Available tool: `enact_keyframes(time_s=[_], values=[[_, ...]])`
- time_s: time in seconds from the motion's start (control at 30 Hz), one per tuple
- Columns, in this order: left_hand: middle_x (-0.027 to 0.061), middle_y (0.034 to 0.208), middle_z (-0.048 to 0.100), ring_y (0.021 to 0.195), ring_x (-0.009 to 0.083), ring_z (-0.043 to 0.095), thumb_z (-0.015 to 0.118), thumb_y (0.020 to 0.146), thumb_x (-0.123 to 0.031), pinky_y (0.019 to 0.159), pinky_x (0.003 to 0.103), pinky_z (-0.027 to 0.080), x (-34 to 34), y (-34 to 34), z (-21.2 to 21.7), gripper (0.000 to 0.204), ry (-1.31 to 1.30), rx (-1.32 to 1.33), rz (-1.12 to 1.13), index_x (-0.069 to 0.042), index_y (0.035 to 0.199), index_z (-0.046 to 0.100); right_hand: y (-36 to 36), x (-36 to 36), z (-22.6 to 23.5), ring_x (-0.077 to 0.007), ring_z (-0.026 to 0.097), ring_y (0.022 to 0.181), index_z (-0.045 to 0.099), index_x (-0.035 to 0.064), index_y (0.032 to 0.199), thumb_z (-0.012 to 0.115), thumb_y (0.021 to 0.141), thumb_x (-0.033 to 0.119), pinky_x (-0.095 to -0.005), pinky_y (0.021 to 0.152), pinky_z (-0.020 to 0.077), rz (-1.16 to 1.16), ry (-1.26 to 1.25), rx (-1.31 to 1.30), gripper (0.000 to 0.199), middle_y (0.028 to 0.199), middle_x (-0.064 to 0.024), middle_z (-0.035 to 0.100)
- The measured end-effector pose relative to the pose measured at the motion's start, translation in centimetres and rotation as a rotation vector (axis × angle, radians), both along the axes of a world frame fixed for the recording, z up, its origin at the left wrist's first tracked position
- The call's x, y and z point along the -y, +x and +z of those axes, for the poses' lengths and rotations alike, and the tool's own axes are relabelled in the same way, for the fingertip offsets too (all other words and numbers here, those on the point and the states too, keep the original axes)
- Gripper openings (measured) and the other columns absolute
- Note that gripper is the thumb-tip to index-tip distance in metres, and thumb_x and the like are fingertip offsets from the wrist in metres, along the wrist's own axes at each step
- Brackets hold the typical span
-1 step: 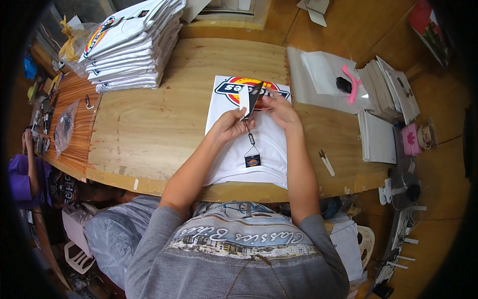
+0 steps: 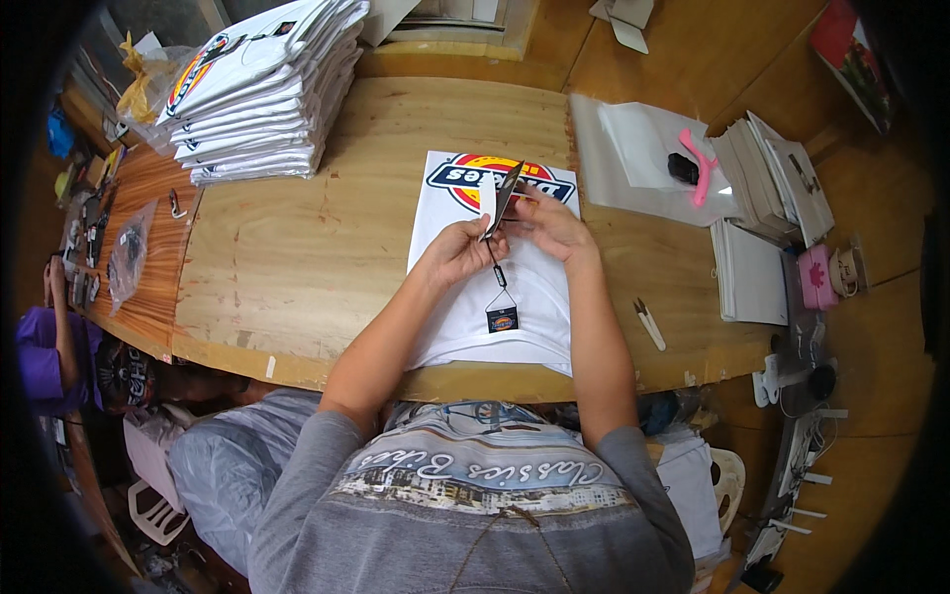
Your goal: The person folds white tank tops on a wooden table using a cardboard template to ensure consistent creases. They place a tag on the folded garment and stack it with others. The process is repeated for multiple shirts.
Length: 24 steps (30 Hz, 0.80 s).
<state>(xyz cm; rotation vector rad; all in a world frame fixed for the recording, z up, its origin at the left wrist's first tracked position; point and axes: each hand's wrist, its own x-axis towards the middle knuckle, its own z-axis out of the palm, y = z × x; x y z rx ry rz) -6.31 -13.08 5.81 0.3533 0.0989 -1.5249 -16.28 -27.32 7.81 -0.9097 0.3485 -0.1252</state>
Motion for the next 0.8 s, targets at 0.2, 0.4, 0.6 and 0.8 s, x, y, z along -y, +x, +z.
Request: enact_keyframes(time_s=[0.2,0.4,0.6,0.8], values=[[0.0041,0.075,0.045,0.067,0.0143,0.041,0.045,0.084,-0.01,0.067,0.033,0.039,0.3,-1.0,-0.6,0.015,-0.266,-0.175,-0.111,0.0,0.094,0.047,-0.2,0.0,-1.9,-0.0141,0.055,0.083,0.043,0.0123,0.115,0.059,0.077,0.013,-0.0267,0.066,0.0478,0.182,0.11,0.014,0.041,0.097,-0.004,0.055],[0.0099,0.084,0.053,0.075,0.019,0.051,0.045,0.082,-0.009,0.072,0.029,0.042,-0.4,-0.5,0.3,0.022,0.008,0.213,-0.142,-0.001,0.103,0.045,1.0,-1.2,-1.2,-0.019,0.056,0.084,0.031,0.009,0.121,0.061,0.072,-0.001,-0.0302,0.07,0.048,-0.118,-0.032,0.163,0.059,0.094,-0.0111,0.056],[0.0152,0.116,0.046,0.108,0.0277,0.043,0.047,0.083,-0.017,0.091,0.034,0.034,-4.5,-1.3,-0.1,0.037,0.353,1.798,0.293,-0.005,0.117,0.04,1.4,-0.2,-2.1,-0.0236,0.056,0.086,0.018,0.01,0.13,0.065,0.065,0.001,-0.032,0.075,0.0447,-0.42,-1.063,-0.429,0.081,0.101,-0.0169,0.054],[0.0025,0.135,0.025,0.125,0.0237,0.021,0.05,0.078,-0.03,0.099,0.047,0.018,-14.1,-6.8,1.2,0.052,0.014,2.656,-0.289,-0.019,0.126,0.034,-6.0,-7.6,1.7,-0.0282,0.045,0.103,0.05,0.007,0.111,0.058,0.073,0.011,-0.0358,0.085,0.0373,-0.11,-1.729,0.059,0.039,0.114,-0.0131,0.045]])
